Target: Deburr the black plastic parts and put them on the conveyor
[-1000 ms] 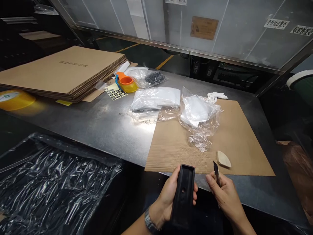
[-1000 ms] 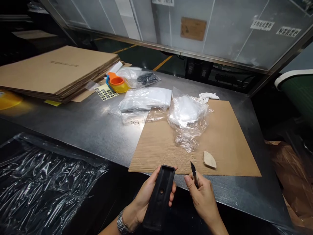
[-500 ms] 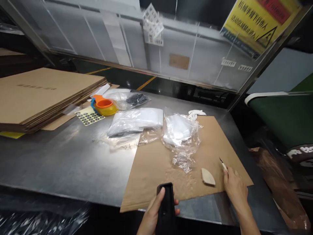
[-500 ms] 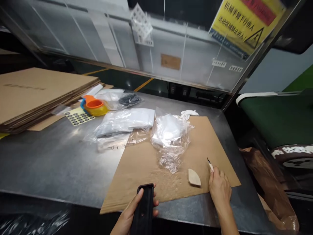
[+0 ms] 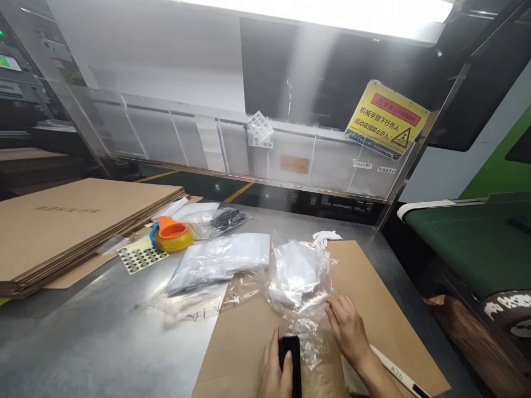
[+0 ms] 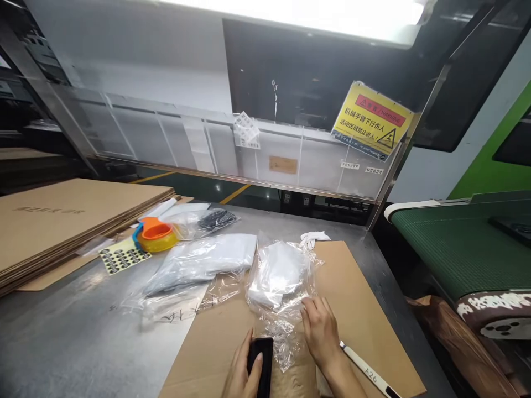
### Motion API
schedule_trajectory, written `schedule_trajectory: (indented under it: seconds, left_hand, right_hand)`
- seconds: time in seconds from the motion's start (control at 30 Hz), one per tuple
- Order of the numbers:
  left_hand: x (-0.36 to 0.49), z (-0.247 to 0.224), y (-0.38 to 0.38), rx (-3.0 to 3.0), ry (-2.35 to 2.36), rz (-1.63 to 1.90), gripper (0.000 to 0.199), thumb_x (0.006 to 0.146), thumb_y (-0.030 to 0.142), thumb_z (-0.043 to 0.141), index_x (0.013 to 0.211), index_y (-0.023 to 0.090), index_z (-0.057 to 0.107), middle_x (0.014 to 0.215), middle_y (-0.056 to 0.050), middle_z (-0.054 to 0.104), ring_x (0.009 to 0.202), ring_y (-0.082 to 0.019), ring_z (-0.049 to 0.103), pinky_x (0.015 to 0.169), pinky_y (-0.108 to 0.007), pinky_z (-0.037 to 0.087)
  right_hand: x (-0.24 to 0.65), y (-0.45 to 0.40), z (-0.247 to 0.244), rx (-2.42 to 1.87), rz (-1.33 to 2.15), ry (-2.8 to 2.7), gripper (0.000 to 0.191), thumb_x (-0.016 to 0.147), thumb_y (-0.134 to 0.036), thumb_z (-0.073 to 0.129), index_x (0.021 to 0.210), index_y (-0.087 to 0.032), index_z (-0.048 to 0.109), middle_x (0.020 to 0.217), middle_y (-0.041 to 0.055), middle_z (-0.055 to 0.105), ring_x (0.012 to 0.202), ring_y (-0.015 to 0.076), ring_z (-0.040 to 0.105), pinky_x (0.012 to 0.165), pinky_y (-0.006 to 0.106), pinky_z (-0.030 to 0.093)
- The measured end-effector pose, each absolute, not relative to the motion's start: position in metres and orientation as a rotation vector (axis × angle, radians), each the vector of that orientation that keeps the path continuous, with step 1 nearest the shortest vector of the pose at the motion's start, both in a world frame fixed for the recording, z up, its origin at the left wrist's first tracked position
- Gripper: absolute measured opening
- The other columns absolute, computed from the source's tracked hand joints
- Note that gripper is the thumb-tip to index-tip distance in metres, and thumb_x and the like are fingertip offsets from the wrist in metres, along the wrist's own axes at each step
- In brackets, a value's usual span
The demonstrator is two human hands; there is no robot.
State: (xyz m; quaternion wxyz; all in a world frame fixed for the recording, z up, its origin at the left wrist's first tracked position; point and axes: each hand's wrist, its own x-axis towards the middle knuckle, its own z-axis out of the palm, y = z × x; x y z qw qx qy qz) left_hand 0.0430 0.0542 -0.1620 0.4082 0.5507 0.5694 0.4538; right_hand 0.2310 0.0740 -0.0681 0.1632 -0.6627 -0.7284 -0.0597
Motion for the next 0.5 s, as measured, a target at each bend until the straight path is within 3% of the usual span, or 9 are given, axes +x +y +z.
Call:
schedule_trajectory:
  seconds: [0.1,0.2,0.37,0.5]
  left_hand:
    - [0.047,-0.169,0.053,1.641,1.623,1.211,0.053,0.085,0.032,0.034,0.126,0.0,0.046,0.121,-0.024,0.053,0.117,-0.032,0.046,0.1,-0.048,0.033]
    - [0.042,-0.172,0.053,1.765,1.727,1.225,0.049,0.084,0.03,0.035,0.124,0.006,0.051,0.118,-0.021,0.055,0.111,-0.033,0.049,0.094,-0.049,0.037]
    - [0.031,-0.176,0.052,1.773,1.732,1.231,0.046,0.083,0.029,0.038,0.121,0.011,0.055,0.111,-0.017,0.059,0.1,-0.03,0.055,0.086,-0.044,0.043]
    - [0.029,-0.179,0.052,1.76,1.696,1.294,0.043,0.082,0.031,0.041,0.118,0.014,0.058,0.107,-0.015,0.063,0.098,-0.029,0.057,0.082,-0.042,0.045]
  right_hand:
    - [0.219,0.098,-0.061,-1.868,-0.087,-2.208,0.037,0.072,0.003,0.043,0.098,-0.018,0.058,0.098,0.0069,0.06,0.092,0.0197,0.053,0.075,0.027,0.042]
    - [0.218,0.109,-0.065,-1.813,0.028,-2.4,0.035,0.062,0.005,0.05,0.086,-0.018,0.061,0.095,0.0055,0.062,0.091,0.0206,0.054,0.075,0.028,0.042]
    - [0.226,0.118,-0.079,-1.804,0.148,-2.501,0.004,0.079,-0.012,0.057,0.079,-0.015,0.06,0.089,0.0024,0.062,0.091,0.0182,0.055,0.082,0.037,0.042]
    - [0.234,0.122,-0.075,-1.82,0.208,-2.354,0.017,0.087,-0.026,0.054,0.074,-0.015,0.057,0.081,-0.0003,0.06,0.083,0.0147,0.056,0.079,0.035,0.043]
